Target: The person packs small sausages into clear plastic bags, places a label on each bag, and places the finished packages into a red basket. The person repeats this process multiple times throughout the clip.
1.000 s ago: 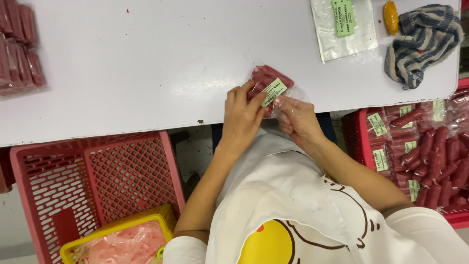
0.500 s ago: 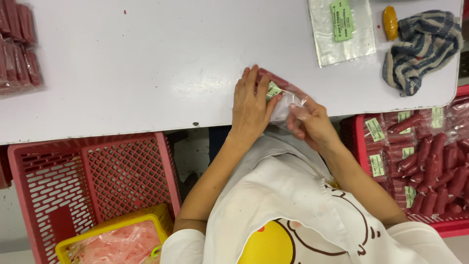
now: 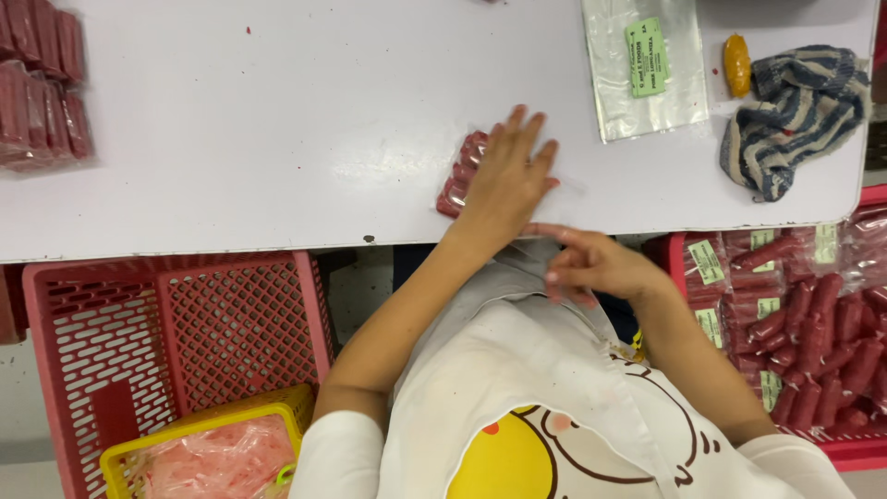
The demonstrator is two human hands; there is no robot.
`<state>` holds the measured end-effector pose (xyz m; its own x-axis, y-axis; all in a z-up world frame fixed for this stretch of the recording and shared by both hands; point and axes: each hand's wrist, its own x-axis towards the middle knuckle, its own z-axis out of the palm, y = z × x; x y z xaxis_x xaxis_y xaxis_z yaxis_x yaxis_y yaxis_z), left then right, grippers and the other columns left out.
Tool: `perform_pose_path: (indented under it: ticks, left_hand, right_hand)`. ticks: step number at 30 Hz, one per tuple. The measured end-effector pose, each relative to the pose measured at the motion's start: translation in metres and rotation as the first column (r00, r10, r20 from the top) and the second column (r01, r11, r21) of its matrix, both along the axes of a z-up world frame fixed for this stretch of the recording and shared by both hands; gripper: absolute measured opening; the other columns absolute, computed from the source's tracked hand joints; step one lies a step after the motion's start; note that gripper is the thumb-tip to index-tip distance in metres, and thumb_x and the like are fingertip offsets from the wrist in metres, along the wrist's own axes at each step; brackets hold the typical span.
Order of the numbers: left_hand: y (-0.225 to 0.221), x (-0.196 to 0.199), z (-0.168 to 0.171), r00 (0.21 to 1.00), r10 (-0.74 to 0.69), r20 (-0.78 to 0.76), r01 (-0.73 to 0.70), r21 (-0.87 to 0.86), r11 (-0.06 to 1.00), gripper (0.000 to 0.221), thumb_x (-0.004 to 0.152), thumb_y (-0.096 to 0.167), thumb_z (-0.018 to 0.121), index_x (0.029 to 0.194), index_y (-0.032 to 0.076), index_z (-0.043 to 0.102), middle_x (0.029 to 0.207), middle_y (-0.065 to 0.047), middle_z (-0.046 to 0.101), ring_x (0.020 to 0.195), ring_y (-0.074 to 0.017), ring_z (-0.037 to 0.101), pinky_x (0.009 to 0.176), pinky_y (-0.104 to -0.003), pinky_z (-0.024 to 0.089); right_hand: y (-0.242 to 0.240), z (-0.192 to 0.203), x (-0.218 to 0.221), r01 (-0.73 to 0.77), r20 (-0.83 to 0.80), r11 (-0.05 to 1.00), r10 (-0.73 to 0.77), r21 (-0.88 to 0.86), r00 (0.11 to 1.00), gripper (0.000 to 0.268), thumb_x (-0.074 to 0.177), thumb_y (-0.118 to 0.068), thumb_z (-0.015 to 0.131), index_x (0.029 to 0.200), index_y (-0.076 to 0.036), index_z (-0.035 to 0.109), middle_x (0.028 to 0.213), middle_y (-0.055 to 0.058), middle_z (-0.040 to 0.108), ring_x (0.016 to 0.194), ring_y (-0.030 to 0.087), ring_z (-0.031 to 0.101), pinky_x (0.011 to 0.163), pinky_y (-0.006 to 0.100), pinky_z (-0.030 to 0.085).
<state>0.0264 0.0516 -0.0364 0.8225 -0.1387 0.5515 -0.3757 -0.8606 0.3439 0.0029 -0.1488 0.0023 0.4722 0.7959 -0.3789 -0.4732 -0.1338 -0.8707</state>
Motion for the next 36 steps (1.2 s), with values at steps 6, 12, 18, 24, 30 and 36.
perform_pose_path:
  ticks: [6, 12, 18, 24, 30, 36]
  left_hand:
    - [0.02, 0.035, -0.009, 0.873, -0.333, -0.357, 0.267, -0.222, 0.938, 0.017, 0.096, 0.014, 0.062, 0.111, 0.01, 0.066, 0.094, -0.013, 0.07, 0.094, -0.0383, 0.072, 0.086, -0.049, 0.055]
    - [0.079, 0.008, 0.048, 0.842, -0.449, -0.3, -0.078, -0.89, 0.449, 0.011, 0.097, 0.026, 0.071, 0.104, 0.021, 0.065, 0.08, 0.004, 0.073, 0.076, -0.009, 0.07, 0.071, -0.022, 0.054]
    - [0.114, -0.034, 0.103, 0.931, -0.077, -0.356, -0.254, -0.786, 0.564, 0.022, 0.086, 0.019, 0.08, 0.083, 0.018, 0.058, 0.068, 0.009, 0.053, 0.064, -0.0057, 0.043, 0.063, -0.023, 0.037]
    - [0.101, -0.109, 0.043, 0.918, 0.107, -0.383, -0.353, -0.659, 0.664, 0.012, 0.092, 0.023, 0.069, 0.102, 0.021, 0.063, 0.09, -0.006, 0.072, 0.09, -0.028, 0.074, 0.082, -0.039, 0.057]
    - [0.1, -0.118, 0.042, 0.794, 0.055, -0.606, -0.502, -0.602, 0.621, 0.02, 0.092, 0.023, 0.067, 0.111, 0.017, 0.064, 0.095, -0.018, 0.075, 0.1, -0.0439, 0.072, 0.089, -0.052, 0.056]
    - [0.141, -0.081, 0.027, 0.789, 0.054, -0.612, -0.575, -0.706, 0.413, 0.048, 0.083, 0.031, 0.079, 0.127, 0.023, 0.062, 0.121, -0.014, 0.073, 0.118, -0.0378, 0.069, 0.098, -0.045, 0.056]
  right_hand:
    - [0.002, -0.008, 0.002, 0.26, 0.17, 0.948, -0.23, -0.182, 0.958, 0.019, 0.101, -0.011, 0.059, 0.111, 0.001, 0.07, 0.071, 0.022, 0.074, 0.048, 0.026, 0.071, 0.046, 0.035, 0.06]
    - [0.042, 0.02, 0.051, 0.404, 0.556, 0.906, -0.272, -0.127, 0.786, 0.054, 0.092, -0.009, 0.081, 0.129, -0.003, 0.041, 0.102, 0.017, 0.071, 0.068, 0.023, 0.066, 0.066, 0.033, 0.058]
    - [0.122, 0.083, 0.065, 0.214, 0.876, 0.977, -0.109, 0.007, 0.47, 0.066, 0.108, 0.005, 0.069, 0.16, -0.006, 0.029, 0.094, 0.009, 0.066, 0.084, 0.018, 0.062, 0.077, 0.029, 0.048]
    - [0.11, 0.024, 0.052, 0.124, 0.915, 0.979, 0.099, -0.159, 0.392, 0.03, 0.093, -0.008, 0.079, 0.122, -0.01, 0.072, 0.085, 0.012, 0.071, 0.078, 0.033, 0.071, 0.073, 0.042, 0.053]
    - [0.106, 0.003, 0.009, 0.084, 0.972, 0.977, -0.183, 0.196, -0.145, 0.05, 0.087, -0.004, 0.083, 0.131, 0.007, 0.064, 0.114, 0.021, 0.067, 0.097, 0.042, 0.065, 0.086, 0.05, 0.051]
    - [0.144, 0.004, 0.028, 0.048, 0.928, 0.993, 0.118, -0.107, -0.354, 0.033, 0.096, -0.013, 0.07, 0.128, -0.015, 0.068, 0.123, 0.008, 0.066, 0.117, 0.03, 0.063, 0.101, 0.045, 0.043]
